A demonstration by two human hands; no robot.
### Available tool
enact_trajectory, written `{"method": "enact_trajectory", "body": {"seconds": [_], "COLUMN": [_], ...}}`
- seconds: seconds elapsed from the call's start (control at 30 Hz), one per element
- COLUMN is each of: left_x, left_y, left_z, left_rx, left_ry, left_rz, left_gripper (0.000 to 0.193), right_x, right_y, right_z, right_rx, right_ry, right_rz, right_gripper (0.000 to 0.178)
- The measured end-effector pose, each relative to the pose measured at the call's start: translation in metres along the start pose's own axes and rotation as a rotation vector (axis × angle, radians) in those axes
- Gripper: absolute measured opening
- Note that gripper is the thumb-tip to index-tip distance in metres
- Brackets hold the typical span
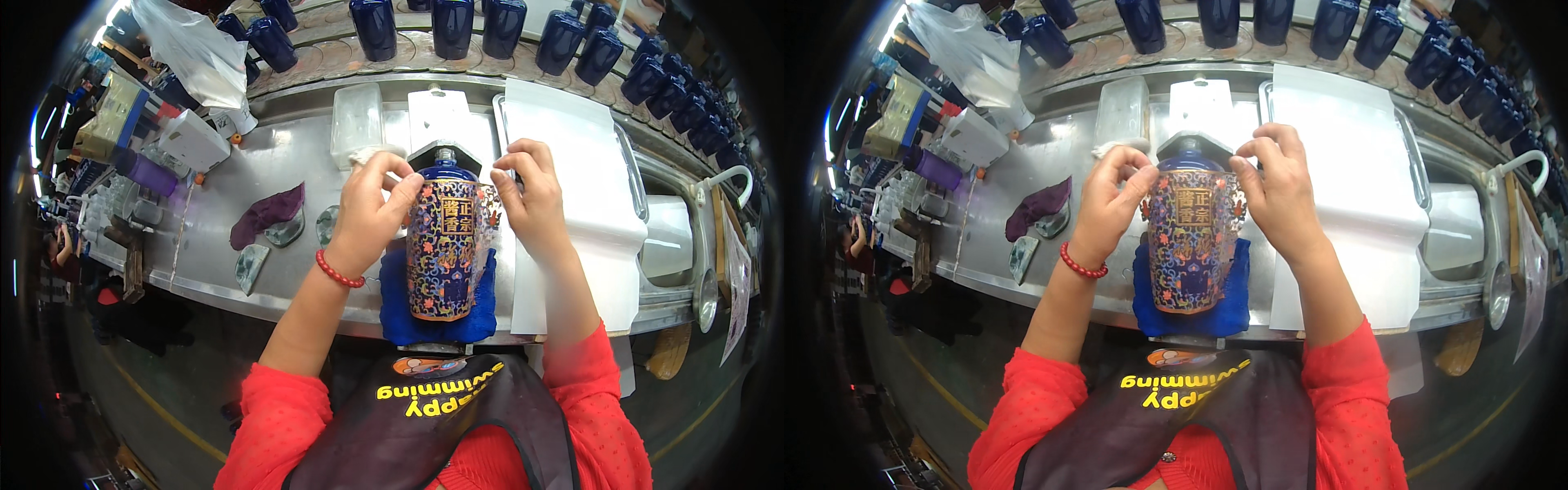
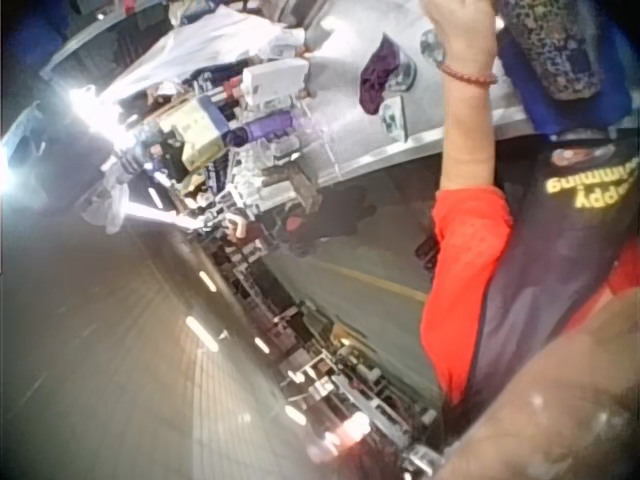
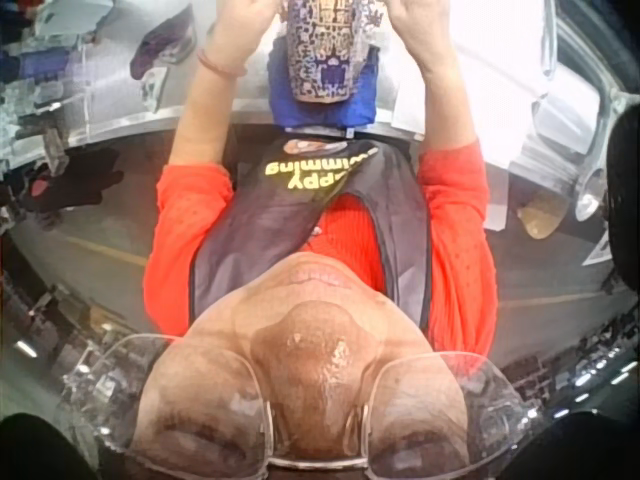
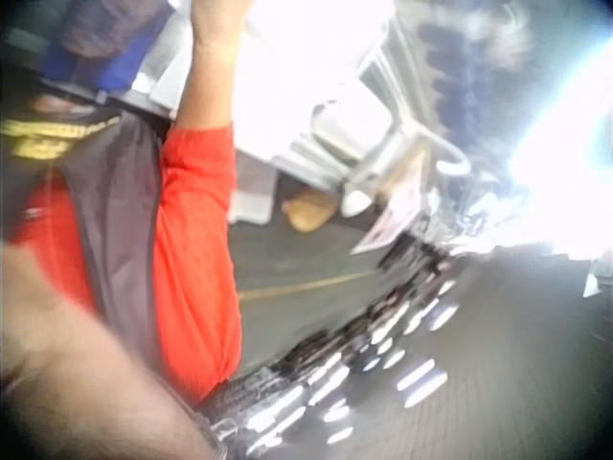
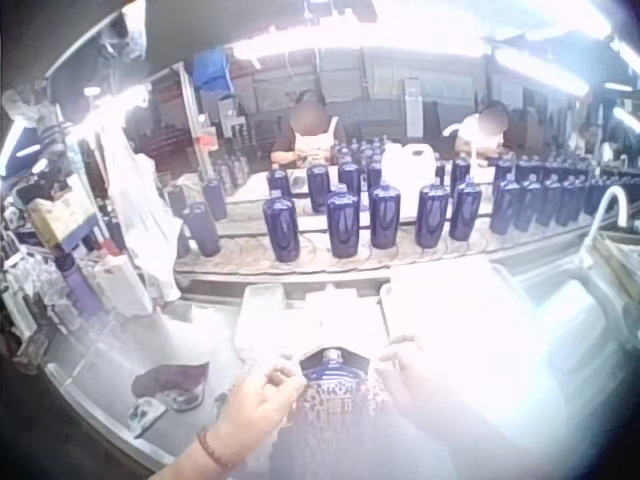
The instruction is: The person applies decorative labels to a dark blue bottle. They peel a label from a backing sheet, wrap it around the bottle, and smooth it with a small black tool. The person repeats this process with a second label on the same bottle.
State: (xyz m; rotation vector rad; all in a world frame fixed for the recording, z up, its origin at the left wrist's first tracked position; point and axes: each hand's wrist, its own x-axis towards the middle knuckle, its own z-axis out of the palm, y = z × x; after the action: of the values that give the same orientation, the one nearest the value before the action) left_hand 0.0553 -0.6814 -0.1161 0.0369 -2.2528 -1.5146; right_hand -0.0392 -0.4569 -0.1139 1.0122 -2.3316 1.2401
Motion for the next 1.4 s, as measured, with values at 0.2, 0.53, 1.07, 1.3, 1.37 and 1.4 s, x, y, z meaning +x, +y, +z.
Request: {"method": "enact_trajectory", "body": {"seconds": [0.2,0.53,1.07,1.3,1.37,1.4], "left_x": [-0.048,-0.053,-0.086,-0.119,-0.120,-0.120], "left_y": [0.013,-0.009,0.004,-0.005,-0.018,-0.024], "left_z": [-0.001,0.008,0.003,0.020,0.023,0.023], "left_rx": [0.556,0.463,0.394,0.658,0.550,0.521], "left_ry": [0.000,-0.106,-0.160,-0.097,-0.099,-0.109], "left_rz": [0.401,0.332,0.286,0.345,0.304,0.301], "left_gripper": [0.061,0.076,0.110,0.121,0.122,0.124], "right_x": [-0.046,-0.057,-0.064,-0.067,-0.069,-0.070], "right_y": [-0.024,-0.012,-0.014,-0.012,-0.014,-0.015], "right_z": [0.000,0.007,-0.005,0.000,0.002,0.002], "right_rx": [0.025,0.077,0.156,0.156,0.157,0.144], "right_ry": [-0.085,-0.217,-0.257,-0.243,-0.229,-0.229], "right_rz": [-0.069,-0.016,0.000,-0.051,-0.058,-0.070], "right_gripper": [0.051,0.062,0.073,0.072,0.070,0.069]}}
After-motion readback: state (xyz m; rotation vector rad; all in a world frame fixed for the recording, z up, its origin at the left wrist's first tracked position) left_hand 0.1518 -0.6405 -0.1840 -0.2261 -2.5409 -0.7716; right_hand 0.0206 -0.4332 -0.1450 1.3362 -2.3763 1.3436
